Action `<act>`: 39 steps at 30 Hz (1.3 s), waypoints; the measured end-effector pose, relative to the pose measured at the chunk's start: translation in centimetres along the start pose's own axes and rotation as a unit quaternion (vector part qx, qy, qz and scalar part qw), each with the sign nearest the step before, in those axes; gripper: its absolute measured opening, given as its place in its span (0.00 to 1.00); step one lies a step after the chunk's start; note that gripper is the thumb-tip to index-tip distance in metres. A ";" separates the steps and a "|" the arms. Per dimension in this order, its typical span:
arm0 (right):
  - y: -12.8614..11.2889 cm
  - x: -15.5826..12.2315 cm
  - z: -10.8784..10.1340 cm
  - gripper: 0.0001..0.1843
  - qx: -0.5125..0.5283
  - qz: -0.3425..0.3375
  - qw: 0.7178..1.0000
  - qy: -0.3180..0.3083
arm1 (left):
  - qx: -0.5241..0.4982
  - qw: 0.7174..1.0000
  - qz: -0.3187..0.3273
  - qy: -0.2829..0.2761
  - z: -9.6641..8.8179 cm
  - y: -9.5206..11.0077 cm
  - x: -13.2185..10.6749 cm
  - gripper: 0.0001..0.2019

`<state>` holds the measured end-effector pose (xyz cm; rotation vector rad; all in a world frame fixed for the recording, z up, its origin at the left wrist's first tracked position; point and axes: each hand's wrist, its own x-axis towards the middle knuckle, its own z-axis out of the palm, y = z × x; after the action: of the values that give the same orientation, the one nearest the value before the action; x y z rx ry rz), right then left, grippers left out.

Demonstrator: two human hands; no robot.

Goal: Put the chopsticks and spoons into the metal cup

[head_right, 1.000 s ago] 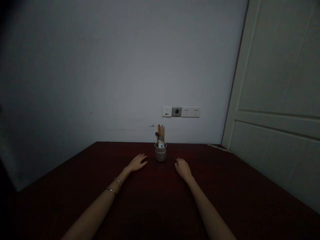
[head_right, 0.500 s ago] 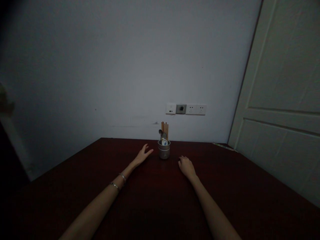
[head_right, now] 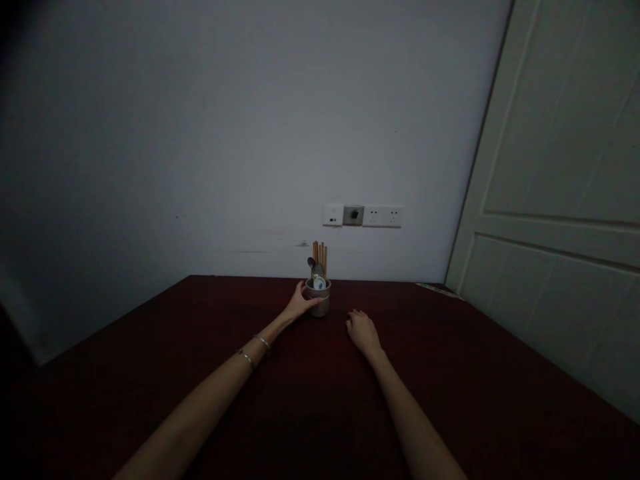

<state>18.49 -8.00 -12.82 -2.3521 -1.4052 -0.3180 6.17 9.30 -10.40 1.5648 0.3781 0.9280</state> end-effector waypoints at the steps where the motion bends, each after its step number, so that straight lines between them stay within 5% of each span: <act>1: 0.0 0.0 -0.1 0.20 -0.001 0.001 1.000 0.002 | -0.006 1.000 0.001 0.000 0.2 0.0 0.1 0.53; 16: -0.3 0.0 -0.5 0.21 -0.015 0.005 1.000 -0.007 | 0.021 0.999 0.033 -0.023 0.7 1.5 0.6 0.32; 30: -0.3 -0.1 -0.3 0.21 -0.024 -0.006 1.000 0.005 | 0.051 0.997 0.057 0.000 0.4 1.1 0.6 0.28; 35: -0.1 -0.1 -0.3 0.20 -0.018 -0.004 1.000 0.001 | 0.052 0.997 0.056 0.016 -1.3 2.1 1.0 0.27; 39: 0.1 0.0 0.0 0.21 -0.018 -0.004 1.000 0.002 | 0.088 0.993 0.068 0.043 -4.4 3.8 1.4 0.27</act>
<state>18.59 -8.03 -12.82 -2.3741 -1.4204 -0.3527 2.80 12.38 -6.52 1.7326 0.4281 1.0940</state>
